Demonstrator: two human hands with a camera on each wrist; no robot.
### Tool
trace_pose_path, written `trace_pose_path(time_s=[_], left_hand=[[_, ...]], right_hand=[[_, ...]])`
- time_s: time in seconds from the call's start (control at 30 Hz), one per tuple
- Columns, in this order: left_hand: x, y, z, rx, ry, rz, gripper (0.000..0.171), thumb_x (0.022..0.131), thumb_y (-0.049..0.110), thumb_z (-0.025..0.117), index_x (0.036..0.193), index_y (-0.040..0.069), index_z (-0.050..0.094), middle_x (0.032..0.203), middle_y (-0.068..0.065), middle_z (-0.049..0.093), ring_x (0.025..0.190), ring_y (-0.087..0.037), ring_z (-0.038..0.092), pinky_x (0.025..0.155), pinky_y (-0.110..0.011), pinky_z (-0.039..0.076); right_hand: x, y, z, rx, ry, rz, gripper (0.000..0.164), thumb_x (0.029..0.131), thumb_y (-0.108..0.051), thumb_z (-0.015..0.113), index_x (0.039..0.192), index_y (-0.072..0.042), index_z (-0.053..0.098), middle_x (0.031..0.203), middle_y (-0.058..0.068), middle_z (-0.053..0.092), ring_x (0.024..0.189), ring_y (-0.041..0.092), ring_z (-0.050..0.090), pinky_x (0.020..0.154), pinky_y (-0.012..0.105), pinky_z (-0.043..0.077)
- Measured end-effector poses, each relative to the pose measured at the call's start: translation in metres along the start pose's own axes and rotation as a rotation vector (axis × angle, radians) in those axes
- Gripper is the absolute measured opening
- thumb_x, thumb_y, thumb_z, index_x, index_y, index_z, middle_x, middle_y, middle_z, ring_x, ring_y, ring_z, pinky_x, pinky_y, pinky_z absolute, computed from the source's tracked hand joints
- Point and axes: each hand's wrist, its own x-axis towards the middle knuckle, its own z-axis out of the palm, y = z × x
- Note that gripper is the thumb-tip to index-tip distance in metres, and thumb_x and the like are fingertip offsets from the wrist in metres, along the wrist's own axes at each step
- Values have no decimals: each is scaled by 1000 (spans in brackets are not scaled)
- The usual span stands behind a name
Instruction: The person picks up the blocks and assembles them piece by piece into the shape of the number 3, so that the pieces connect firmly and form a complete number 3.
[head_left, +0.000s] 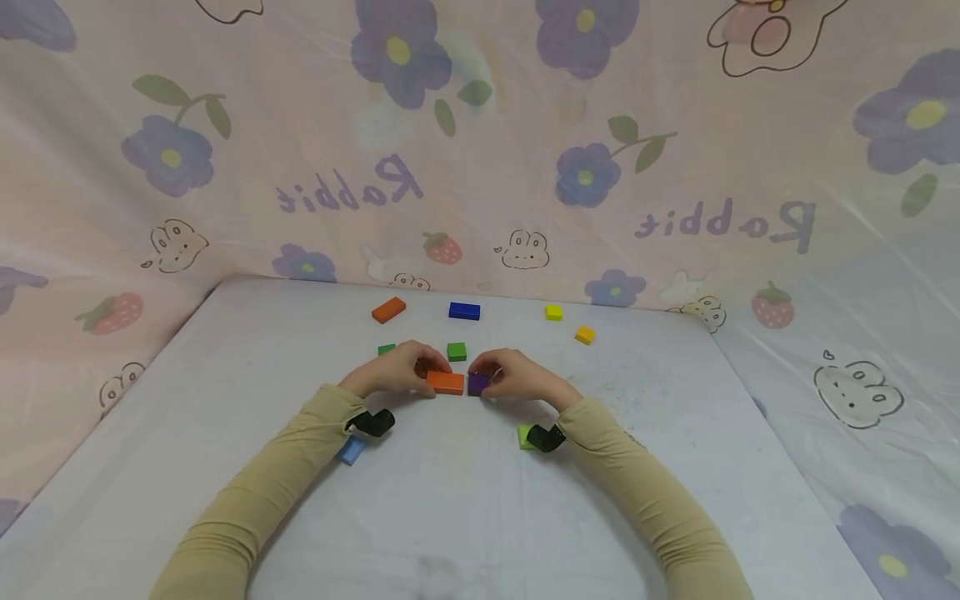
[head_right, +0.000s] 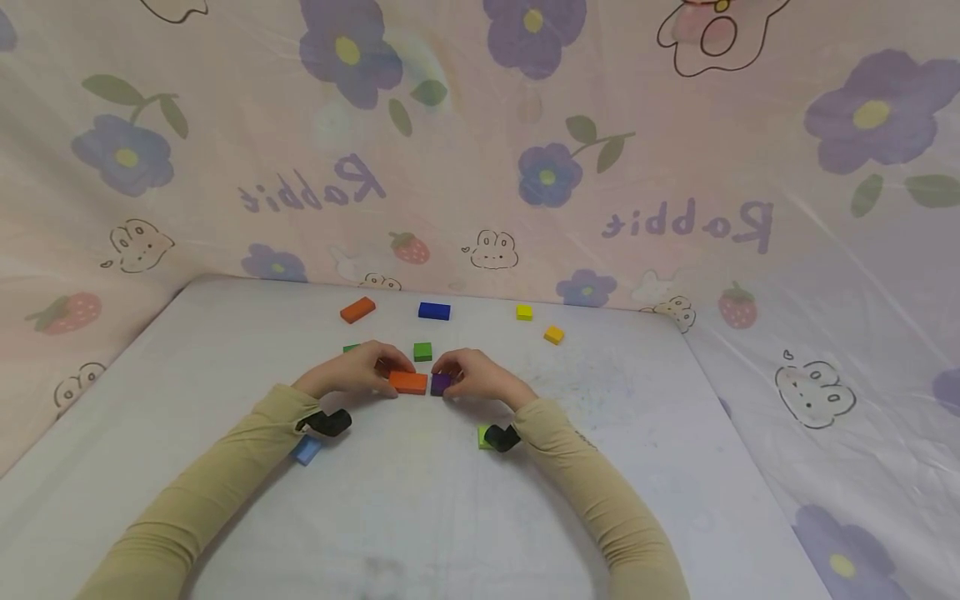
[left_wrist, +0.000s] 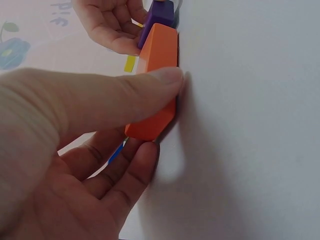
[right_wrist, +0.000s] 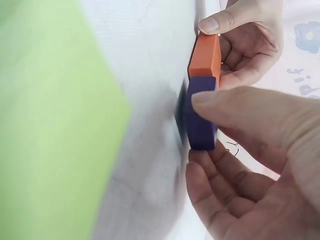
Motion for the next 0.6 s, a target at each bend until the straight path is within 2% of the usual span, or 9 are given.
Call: trace_pose_path(time_s=[0.6], left_hand=[[4, -5, 4, 12, -2, 11, 37, 77, 5, 79, 112, 8, 68, 105, 0, 65, 88, -18, 54, 79, -30, 45]], right_hand=[[5, -4, 1, -14, -32, 1, 35, 81, -6, 75, 114, -5, 63, 103, 2, 64, 89, 15, 58, 83, 29, 48]])
